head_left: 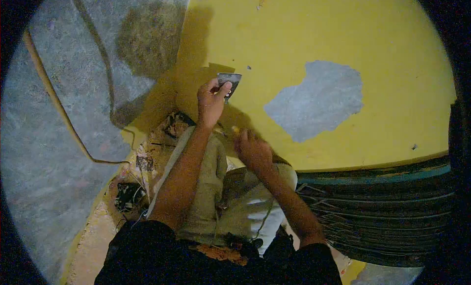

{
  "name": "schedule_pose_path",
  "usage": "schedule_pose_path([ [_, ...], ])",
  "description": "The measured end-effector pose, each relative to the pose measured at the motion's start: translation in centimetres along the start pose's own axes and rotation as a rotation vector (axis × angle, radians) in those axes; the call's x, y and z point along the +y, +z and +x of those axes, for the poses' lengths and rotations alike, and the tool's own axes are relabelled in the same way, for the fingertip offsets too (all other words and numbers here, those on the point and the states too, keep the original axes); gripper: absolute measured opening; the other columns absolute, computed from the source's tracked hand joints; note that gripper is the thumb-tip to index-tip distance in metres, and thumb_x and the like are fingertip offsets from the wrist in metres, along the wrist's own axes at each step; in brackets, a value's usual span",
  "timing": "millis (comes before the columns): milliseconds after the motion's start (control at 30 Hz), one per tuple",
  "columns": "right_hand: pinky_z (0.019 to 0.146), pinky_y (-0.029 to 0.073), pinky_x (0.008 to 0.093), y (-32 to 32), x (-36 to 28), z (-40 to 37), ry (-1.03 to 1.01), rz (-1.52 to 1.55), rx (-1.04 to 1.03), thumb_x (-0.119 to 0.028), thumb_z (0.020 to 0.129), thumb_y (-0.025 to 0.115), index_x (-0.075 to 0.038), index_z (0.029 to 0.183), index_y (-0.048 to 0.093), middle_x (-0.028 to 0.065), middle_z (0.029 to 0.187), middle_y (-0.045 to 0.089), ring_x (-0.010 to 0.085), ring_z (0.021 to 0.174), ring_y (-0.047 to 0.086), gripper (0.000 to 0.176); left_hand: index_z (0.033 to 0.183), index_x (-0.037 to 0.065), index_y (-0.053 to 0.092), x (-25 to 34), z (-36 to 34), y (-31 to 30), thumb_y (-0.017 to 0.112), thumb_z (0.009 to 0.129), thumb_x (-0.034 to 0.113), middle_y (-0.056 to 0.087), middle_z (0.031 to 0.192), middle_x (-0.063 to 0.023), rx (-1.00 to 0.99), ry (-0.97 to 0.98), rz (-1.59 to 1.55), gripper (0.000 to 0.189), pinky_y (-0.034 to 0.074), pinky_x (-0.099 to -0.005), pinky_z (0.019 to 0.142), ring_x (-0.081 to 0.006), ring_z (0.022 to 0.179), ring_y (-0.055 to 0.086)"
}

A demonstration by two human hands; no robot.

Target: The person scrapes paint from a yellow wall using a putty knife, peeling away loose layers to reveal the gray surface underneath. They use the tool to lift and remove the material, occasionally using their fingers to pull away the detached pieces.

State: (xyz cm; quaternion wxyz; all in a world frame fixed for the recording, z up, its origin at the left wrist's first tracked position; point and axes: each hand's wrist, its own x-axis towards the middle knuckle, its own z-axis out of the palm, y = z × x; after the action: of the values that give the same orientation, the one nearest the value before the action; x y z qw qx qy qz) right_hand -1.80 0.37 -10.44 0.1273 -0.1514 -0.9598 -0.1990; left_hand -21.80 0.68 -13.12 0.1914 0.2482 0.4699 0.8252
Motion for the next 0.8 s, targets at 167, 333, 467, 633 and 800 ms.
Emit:
schedule_pose_path([
  [167,0.048,0.049,0.0365,3.6,2.6,-1.8,-0.126,-0.171,-0.172,-0.025,0.086,0.055,-0.003,0.107,0.057,0.0100,0.077,0.061,0.0236,0.062,0.062,0.031,0.090,0.001,0.067,4.2,-1.0,0.6,0.068,0.083,0.015,0.066,0.078,-0.0020,-0.053,-0.102,0.045,0.016,0.045,-0.0262,0.066,-0.0105,0.069,0.057],
  [333,0.050,0.049,0.0361,-0.1,0.6,-0.5,-0.358,-0.249,-0.122,-0.019,0.082,0.056,-0.004,0.116,0.055,0.0089,0.081,0.060,0.0202,0.063,0.058,0.037,0.092,0.000,0.067,1.3,-0.1,0.4,0.068,0.083,0.015,0.065,0.079,-0.0003,-0.084,-0.054,0.009,0.017,0.044,-0.0255,0.065,-0.0087,0.070,0.055],
  [467,0.051,0.046,0.0382,0.5,2.4,-0.1,-0.390,-0.190,-0.137,-0.018,0.082,0.056,-0.009,0.114,0.057,0.0068,0.077,0.057,0.0188,0.067,0.055,0.033,0.090,0.000,0.067,3.1,-0.5,0.2,0.068,0.084,0.017,0.064,0.076,-0.0002,-0.083,-0.041,0.145,0.018,0.043,-0.0251,0.064,-0.0081,0.069,0.054],
  [633,0.049,0.042,0.0372,3.4,3.1,0.2,-0.119,0.018,-0.218,-0.018,0.081,0.056,-0.009,0.109,0.055,0.0055,0.076,0.056,0.0183,0.067,0.053,0.029,0.088,0.000,0.066,2.2,-0.6,-0.1,0.069,0.084,0.019,0.063,0.074,-0.0004,-0.067,-0.097,0.127,0.020,0.043,-0.0262,0.063,-0.0082,0.067,0.053],
  [800,0.042,0.038,0.0300,1.6,4.0,0.2,-0.403,-0.320,-0.291,-0.017,0.083,0.054,-0.009,0.105,0.054,0.0061,0.073,0.055,0.0163,0.057,0.051,0.023,0.087,0.000,0.066,1.9,-0.6,0.3,0.069,0.084,0.020,0.062,0.072,0.0000,-0.098,-0.115,0.038,0.021,0.041,-0.0262,0.061,-0.0077,0.066,0.052],
])
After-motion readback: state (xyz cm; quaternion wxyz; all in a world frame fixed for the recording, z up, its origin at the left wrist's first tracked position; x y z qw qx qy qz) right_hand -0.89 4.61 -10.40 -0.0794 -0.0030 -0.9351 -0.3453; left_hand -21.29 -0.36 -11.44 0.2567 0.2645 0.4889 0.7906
